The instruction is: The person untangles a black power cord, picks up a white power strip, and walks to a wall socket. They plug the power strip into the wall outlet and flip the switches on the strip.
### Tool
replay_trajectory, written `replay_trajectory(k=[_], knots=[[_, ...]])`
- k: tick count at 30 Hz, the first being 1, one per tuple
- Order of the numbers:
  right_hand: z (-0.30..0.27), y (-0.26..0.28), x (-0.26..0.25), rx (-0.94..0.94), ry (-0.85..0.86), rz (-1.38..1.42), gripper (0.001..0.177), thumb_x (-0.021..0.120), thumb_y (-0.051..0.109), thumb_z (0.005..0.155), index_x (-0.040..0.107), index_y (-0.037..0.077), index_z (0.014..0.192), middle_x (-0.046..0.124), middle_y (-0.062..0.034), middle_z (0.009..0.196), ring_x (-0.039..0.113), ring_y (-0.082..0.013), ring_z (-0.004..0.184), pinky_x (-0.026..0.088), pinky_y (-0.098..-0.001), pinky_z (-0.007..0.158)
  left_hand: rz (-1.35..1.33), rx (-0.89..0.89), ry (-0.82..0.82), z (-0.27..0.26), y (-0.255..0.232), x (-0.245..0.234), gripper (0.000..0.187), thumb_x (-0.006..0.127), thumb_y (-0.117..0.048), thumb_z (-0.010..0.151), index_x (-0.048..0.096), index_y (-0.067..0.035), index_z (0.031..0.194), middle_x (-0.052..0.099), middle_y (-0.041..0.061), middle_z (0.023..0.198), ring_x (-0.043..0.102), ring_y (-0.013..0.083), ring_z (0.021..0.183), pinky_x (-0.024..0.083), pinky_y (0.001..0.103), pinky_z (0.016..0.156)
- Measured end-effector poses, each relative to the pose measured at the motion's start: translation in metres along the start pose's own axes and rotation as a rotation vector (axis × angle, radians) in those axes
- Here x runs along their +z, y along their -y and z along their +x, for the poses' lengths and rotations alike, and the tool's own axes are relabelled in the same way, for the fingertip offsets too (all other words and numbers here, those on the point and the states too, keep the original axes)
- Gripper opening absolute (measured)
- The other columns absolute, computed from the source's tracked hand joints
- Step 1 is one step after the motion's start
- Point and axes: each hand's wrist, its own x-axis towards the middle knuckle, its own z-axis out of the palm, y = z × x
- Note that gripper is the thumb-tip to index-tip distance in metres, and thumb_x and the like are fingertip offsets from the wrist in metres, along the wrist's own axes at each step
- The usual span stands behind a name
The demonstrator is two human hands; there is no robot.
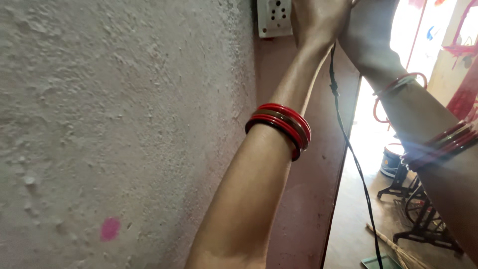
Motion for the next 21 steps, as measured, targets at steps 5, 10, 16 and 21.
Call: replay_trajectory(k=[5, 10, 16, 21], knots=[[0.010, 0.005, 0.004, -0.005, -0.040, 0.000, 0.022, 0.062, -0.002, 0.089, 0.066, -0.006, 0.110, 0.067, -0.0270, 0.097, 0.065, -0.0443, 0.090, 0.052, -0.0479, 0.074, 0.027, 0.001, -0.004, 0.010, -0.004, -0.008, 0.048, 0.075, -0.047, 0.075, 0.074, -0.003, 0.094, 0.075, 0.011, 0.077, 0.076, 0.0262, 0.069, 0.062, 0.040, 0.058], [0.021, 0.007, -0.003, -0.005, -0.055, -0.015, 0.023, 0.062, -0.003, 0.089, 0.065, -0.007, 0.111, 0.067, -0.0274, 0.097, 0.065, -0.0450, 0.091, 0.052, -0.0485, 0.074, 0.072, -0.005, 0.014, 0.018, -0.005, -0.006, 0.046, 0.074, -0.044, 0.077, 0.076, -0.007, 0.105, 0.079, 0.012, 0.093, 0.080, 0.0260, 0.084, 0.064, 0.040, 0.072], [0.051, 0.010, -0.013, -0.042, -0.087, 0.013, 0.024, 0.062, -0.003, 0.088, 0.065, -0.007, 0.111, 0.067, -0.0280, 0.098, 0.065, -0.0458, 0.092, 0.052, -0.0491, 0.074, 0.086, 0.094, -0.066, 0.034, -0.015, -0.005, 0.062, 0.081, -0.044, 0.073, 0.071, -0.008, 0.123, 0.076, 0.015, 0.113, 0.076, 0.0295, 0.102, 0.061, 0.041, 0.084], [0.062, 0.019, -0.022, 0.006, -0.038, -0.018, 0.041, 0.061, -0.004, 0.091, 0.067, -0.001, 0.132, 0.069, -0.0253, 0.102, 0.067, -0.0428, 0.097, 0.054, -0.0488, 0.082, -0.013, -0.017, 0.019, 0.037, -0.016, -0.006, 0.062, 0.079, -0.039, 0.072, 0.072, -0.010, 0.126, 0.078, 0.011, 0.114, 0.078, 0.0242, 0.100, 0.062, 0.039, 0.087]])
